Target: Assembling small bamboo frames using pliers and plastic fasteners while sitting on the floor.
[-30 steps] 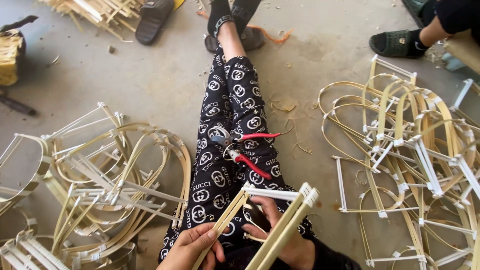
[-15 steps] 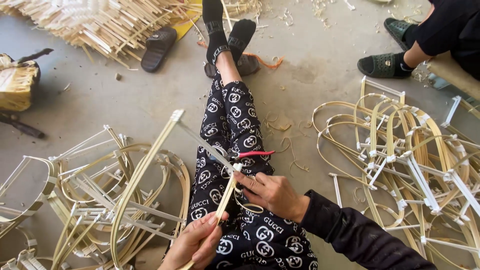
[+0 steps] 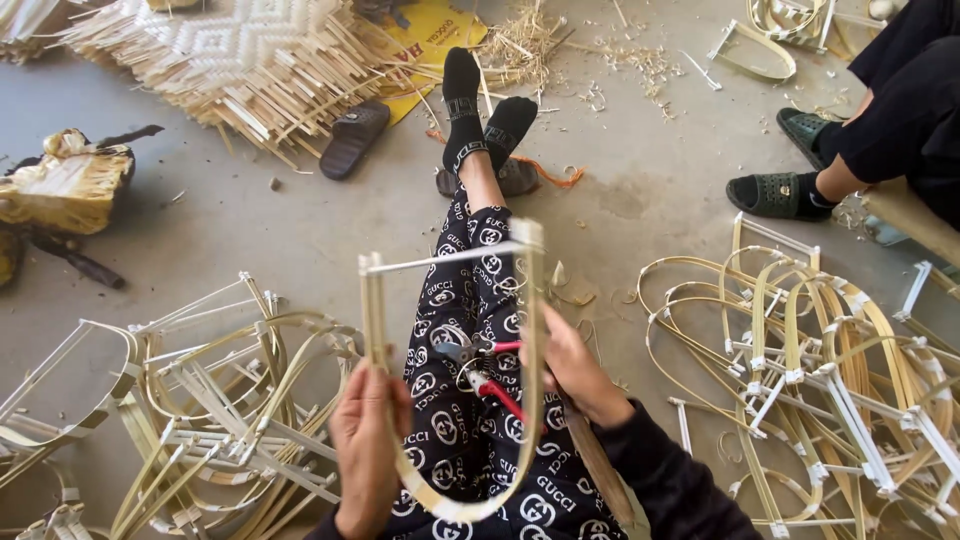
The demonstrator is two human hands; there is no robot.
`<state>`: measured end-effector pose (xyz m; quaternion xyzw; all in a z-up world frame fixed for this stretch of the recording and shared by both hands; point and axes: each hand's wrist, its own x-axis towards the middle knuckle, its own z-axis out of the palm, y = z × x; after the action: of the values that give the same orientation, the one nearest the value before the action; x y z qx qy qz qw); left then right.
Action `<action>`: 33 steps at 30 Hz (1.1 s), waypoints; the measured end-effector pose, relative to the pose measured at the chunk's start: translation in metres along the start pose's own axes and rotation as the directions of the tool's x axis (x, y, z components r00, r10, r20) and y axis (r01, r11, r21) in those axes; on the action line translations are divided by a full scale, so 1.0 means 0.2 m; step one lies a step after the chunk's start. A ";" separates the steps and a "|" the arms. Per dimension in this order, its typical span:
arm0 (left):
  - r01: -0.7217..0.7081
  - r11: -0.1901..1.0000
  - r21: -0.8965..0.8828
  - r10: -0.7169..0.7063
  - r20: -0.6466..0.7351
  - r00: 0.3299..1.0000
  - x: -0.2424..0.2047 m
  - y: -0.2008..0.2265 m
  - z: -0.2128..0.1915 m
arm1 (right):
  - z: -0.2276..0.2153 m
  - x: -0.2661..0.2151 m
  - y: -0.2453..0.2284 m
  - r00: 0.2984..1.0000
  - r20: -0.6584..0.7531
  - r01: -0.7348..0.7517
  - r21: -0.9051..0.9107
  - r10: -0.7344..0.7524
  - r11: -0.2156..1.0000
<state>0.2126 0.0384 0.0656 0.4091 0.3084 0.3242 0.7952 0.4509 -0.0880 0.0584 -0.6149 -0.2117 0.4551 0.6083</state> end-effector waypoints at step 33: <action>-0.604 0.609 0.513 0.512 0.327 0.794 -0.43 0.16 -0.05 | 0.02 -0.40 -0.18 0.961 0.275 -0.117 0.470 -0.019 0.875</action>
<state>0.1443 -0.0082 0.1073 0.7348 0.1907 0.4113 0.5045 0.4177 -0.1448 0.1174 -0.3812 -0.1574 0.5885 0.6953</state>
